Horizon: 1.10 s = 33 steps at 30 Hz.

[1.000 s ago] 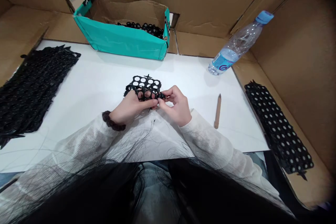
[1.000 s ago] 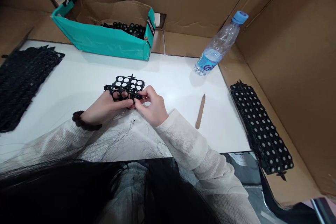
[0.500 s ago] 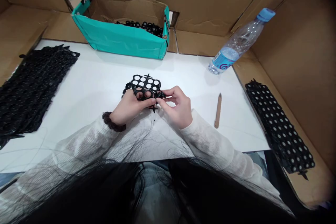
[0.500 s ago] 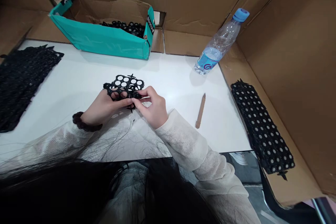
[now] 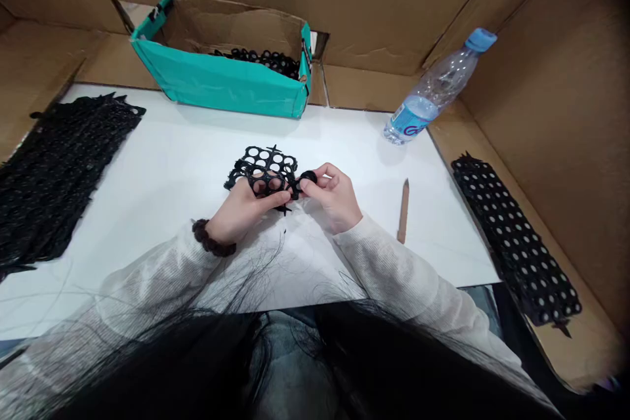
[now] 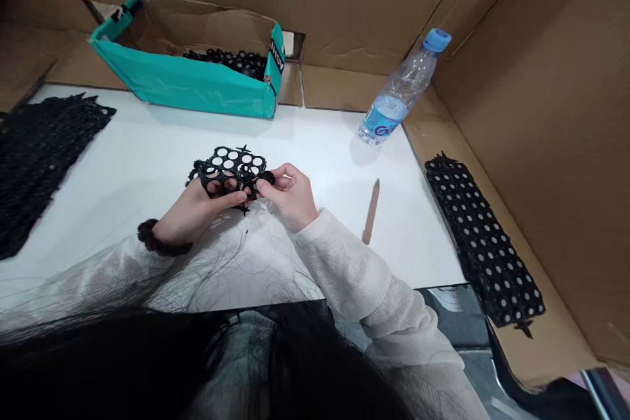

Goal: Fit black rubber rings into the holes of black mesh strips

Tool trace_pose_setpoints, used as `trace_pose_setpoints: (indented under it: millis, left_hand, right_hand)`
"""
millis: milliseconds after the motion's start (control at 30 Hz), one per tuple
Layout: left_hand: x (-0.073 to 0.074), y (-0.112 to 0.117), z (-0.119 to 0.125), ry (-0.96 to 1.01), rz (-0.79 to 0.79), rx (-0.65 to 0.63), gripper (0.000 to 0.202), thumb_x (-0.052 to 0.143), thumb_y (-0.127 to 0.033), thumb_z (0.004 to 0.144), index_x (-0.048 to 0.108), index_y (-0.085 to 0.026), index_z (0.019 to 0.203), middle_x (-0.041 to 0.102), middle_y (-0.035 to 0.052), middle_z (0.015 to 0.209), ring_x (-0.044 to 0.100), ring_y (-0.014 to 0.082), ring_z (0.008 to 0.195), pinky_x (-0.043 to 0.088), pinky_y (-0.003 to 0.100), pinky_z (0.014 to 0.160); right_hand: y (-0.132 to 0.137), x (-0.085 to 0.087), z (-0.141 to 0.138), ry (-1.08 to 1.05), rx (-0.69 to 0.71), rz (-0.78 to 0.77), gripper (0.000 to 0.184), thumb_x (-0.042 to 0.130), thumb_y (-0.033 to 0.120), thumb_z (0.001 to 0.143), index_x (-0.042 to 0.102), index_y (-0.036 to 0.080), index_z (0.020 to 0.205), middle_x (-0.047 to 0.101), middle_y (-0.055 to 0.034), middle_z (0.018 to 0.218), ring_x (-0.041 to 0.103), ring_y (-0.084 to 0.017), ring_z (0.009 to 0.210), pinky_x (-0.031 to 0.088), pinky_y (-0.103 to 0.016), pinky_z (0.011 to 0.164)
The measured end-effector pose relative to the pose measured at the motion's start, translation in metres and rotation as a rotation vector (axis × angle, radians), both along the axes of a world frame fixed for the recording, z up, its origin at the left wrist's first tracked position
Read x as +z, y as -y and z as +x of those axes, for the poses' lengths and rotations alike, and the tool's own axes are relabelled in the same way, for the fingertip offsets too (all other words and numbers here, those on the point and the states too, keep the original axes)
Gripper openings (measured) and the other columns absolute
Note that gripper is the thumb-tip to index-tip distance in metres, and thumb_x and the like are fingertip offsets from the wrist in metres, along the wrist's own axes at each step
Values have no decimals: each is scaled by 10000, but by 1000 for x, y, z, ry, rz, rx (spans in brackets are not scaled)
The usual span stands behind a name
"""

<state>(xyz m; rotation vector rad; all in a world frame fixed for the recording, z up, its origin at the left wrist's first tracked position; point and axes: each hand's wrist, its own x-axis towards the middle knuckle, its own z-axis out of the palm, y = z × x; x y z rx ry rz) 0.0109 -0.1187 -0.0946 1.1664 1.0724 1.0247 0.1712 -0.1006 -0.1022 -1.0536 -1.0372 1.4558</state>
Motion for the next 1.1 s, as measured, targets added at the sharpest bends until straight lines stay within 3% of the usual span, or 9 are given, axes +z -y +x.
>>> trace_pose_setpoints:
  millis: [167, 367, 533, 633, 733, 867, 967, 1033, 1100]
  left_hand:
    - [-1, -2, 4, 124, -68, -30, 165, 685, -225, 691, 544, -139, 701, 587, 8, 750, 579, 148, 758, 451, 294, 718]
    - [0, -5, 7, 99, -36, -34, 128, 639, -237, 706, 607, -116, 736, 613, 31, 737, 570, 145, 717, 443, 273, 672]
    - [-1, -3, 8, 70, -58, -3, 144, 609, -261, 703, 582, -126, 743, 601, 32, 777, 578, 160, 739, 460, 292, 673]
    - [0, 1, 9, 53, -24, -114, 128, 623, -240, 678, 567, -141, 736, 587, 10, 766, 562, 143, 746, 443, 281, 714]
    - [2, 5, 10, 97, -35, -122, 118, 628, -221, 659, 565, -147, 727, 588, -2, 753, 549, 130, 762, 419, 258, 738]
    - [7, 8, 8, 211, -67, -108, 90, 613, -207, 663, 563, -139, 694, 583, 4, 726, 541, 128, 727, 416, 252, 697]
    - [11, 10, 5, 187, -93, -155, 154, 614, -272, 709, 590, -120, 707, 607, 35, 708, 549, 140, 678, 424, 267, 657]
    - [14, 14, 0, 157, -98, -172, 200, 609, -313, 736, 599, -114, 714, 617, 45, 701, 556, 144, 666, 433, 271, 653]
    - [17, 21, -11, 121, -88, -200, 213, 607, -325, 749, 595, -117, 705, 616, 41, 706, 561, 142, 682, 441, 266, 668]
  right_hand:
    - [-4, -2, 2, 0, -186, -53, 299, 727, 250, 571, 452, 178, 663, 633, 42, 574, 601, -87, 482, 495, -209, 516]
    - [-8, 1, 0, 18, -228, -16, 263, 724, 230, 572, 489, 163, 671, 643, 25, 584, 605, -92, 484, 501, -208, 503]
    - [-29, 24, 34, -110, -567, 199, 271, 722, 216, 557, 480, 165, 667, 632, 35, 623, 616, -75, 575, 537, -203, 575]
    - [-51, 49, 49, -9, -579, 347, 264, 694, 232, 618, 459, 182, 725, 631, 30, 684, 634, -89, 656, 558, -243, 643]
    - [-93, 76, 40, 131, -502, 515, 212, 624, 274, 715, 442, 192, 788, 621, 15, 750, 634, -89, 683, 552, -273, 681]
    - [-175, 105, -5, 488, -419, 604, 165, 491, 271, 813, 508, 136, 907, 618, -52, 819, 637, -132, 774, 524, -302, 695]
    - [-219, 110, -44, 924, -372, 566, 206, 478, 242, 821, 566, 90, 928, 638, -114, 898, 615, -174, 885, 483, -340, 823]
    - [-231, 107, -63, 1234, -267, 494, 236, 465, 244, 838, 599, 75, 935, 633, -160, 981, 585, -217, 976, 438, -379, 894]
    - [-229, 99, -73, 1411, -168, 424, 276, 442, 251, 857, 610, 68, 978, 609, -198, 1057, 537, -273, 1060, 404, -439, 916]
